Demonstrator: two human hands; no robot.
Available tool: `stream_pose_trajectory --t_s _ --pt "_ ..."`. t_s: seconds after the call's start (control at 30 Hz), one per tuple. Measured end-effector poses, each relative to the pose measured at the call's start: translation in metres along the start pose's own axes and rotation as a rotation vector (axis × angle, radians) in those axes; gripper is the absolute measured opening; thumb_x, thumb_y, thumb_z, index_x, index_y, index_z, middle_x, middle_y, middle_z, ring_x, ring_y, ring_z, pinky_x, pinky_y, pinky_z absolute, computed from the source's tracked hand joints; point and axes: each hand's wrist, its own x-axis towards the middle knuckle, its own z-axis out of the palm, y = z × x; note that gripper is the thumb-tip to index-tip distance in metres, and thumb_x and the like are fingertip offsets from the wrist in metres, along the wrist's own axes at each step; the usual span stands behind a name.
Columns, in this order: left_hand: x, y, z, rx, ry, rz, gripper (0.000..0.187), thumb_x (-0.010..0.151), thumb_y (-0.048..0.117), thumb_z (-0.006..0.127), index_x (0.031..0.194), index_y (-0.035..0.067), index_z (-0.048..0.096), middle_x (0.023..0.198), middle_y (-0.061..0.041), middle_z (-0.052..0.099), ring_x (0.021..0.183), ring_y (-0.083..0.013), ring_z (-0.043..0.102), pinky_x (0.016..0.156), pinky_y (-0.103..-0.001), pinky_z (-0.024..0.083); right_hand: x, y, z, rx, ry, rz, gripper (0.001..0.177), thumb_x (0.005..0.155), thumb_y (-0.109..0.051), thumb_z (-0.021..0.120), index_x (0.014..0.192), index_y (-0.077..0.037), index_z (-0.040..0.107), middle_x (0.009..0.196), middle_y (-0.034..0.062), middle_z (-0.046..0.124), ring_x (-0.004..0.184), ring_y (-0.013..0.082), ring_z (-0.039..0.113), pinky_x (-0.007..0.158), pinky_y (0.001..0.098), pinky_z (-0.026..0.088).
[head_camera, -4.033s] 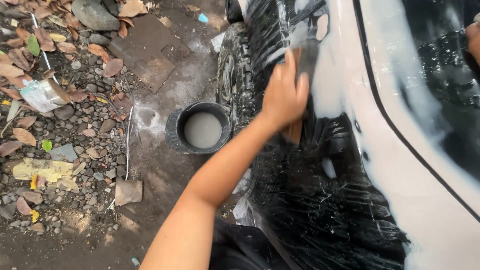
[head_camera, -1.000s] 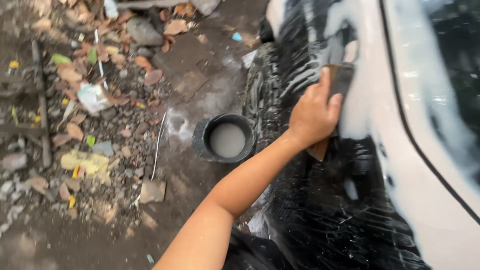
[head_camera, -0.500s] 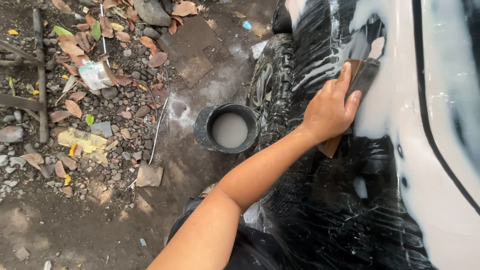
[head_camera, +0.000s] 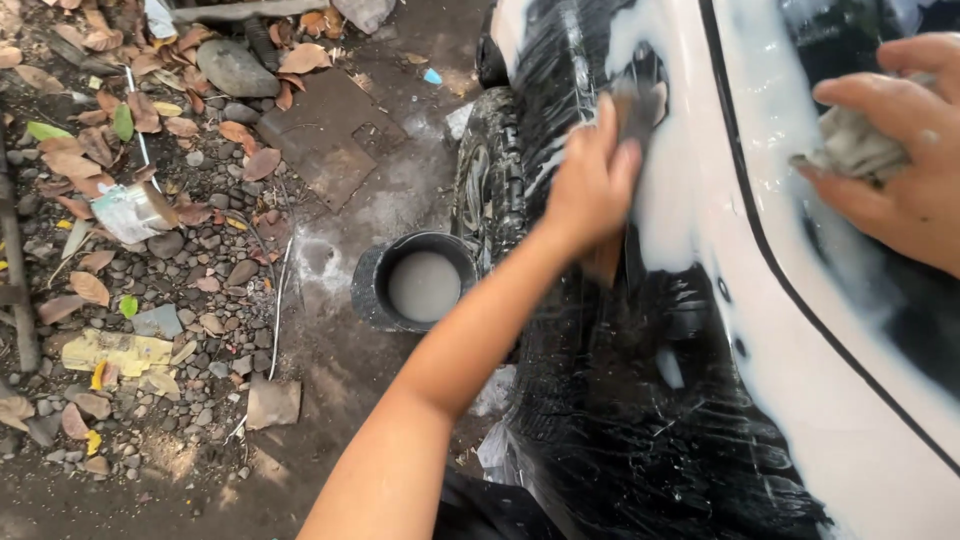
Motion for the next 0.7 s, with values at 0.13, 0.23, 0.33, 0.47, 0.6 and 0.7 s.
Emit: stream_pose_trajectory --t_s 0.13,0.23,0.33,0.47,0.6,0.7 --pt "0.025 0.024 -0.005 0.015 0.014 -0.133 0.072 0.100 0.040 0.053 0.162 0.010 0.031 0.116 -0.023 0.057 0.097 -0.0330 0.063 0.090 -0.043 0.056 0.006 -0.029 -0.009 -0.020 -0.042 0.063 0.049 0.084 -0.027 0.094 0.125 -0.008 0.075 0.135 0.0170 0.067 0.116 0.0285 0.069 0.093 0.0376 0.058" --pt "-0.071 0.044 0.009 -0.055 0.033 0.141 0.069 0.106 0.035 0.045 0.167 0.008 0.025 0.119 -0.021 0.053 0.094 -0.0296 0.057 0.084 -0.040 0.055 0.023 -0.043 -0.024 -0.204 -0.008 -0.065 0.051 0.071 -0.042 0.093 0.112 -0.016 0.079 0.111 0.0033 0.072 0.100 0.0200 0.070 0.092 0.0338 0.058" --pt "-0.069 0.038 0.002 -0.020 0.038 0.225 0.067 0.108 0.038 0.047 0.166 0.012 0.025 0.117 -0.021 0.055 0.093 -0.0275 0.060 0.084 -0.039 0.057 0.026 -0.043 -0.028 -0.257 -0.060 -0.075 0.049 0.072 -0.047 0.090 0.111 -0.018 0.080 0.109 0.0016 0.075 0.099 0.0173 0.071 0.089 0.0327 0.059" --pt "0.028 0.025 -0.007 0.087 -0.120 -0.081 0.070 0.105 0.037 0.042 0.164 0.008 0.019 0.109 -0.021 0.058 0.076 -0.0291 0.061 0.068 -0.040 0.057 0.036 -0.057 -0.035 -0.244 -0.086 -0.111 0.046 0.067 -0.049 0.089 0.102 -0.020 0.081 0.096 -0.0007 0.075 0.088 0.0171 0.073 0.076 0.0320 0.058" --pt "-0.035 0.032 -0.007 0.081 0.018 0.071 0.069 0.107 0.036 0.044 0.165 0.005 0.023 0.117 -0.025 0.059 0.089 -0.0327 0.064 0.078 -0.042 0.058 0.042 -0.046 -0.031 -0.267 -0.069 -0.104 0.047 0.067 -0.052 0.087 0.103 -0.022 0.081 0.099 -0.0027 0.075 0.092 0.0162 0.073 0.080 0.0310 0.059" --pt "-0.058 0.024 -0.001 0.097 0.065 0.223 0.068 0.109 0.036 0.046 0.166 0.006 0.026 0.120 -0.024 0.059 0.098 -0.0339 0.064 0.085 -0.043 0.058 0.042 -0.048 -0.029 -0.202 -0.117 -0.048 0.046 0.067 -0.047 0.088 0.105 -0.021 0.081 0.101 -0.0018 0.075 0.093 0.0169 0.072 0.081 0.0316 0.059"
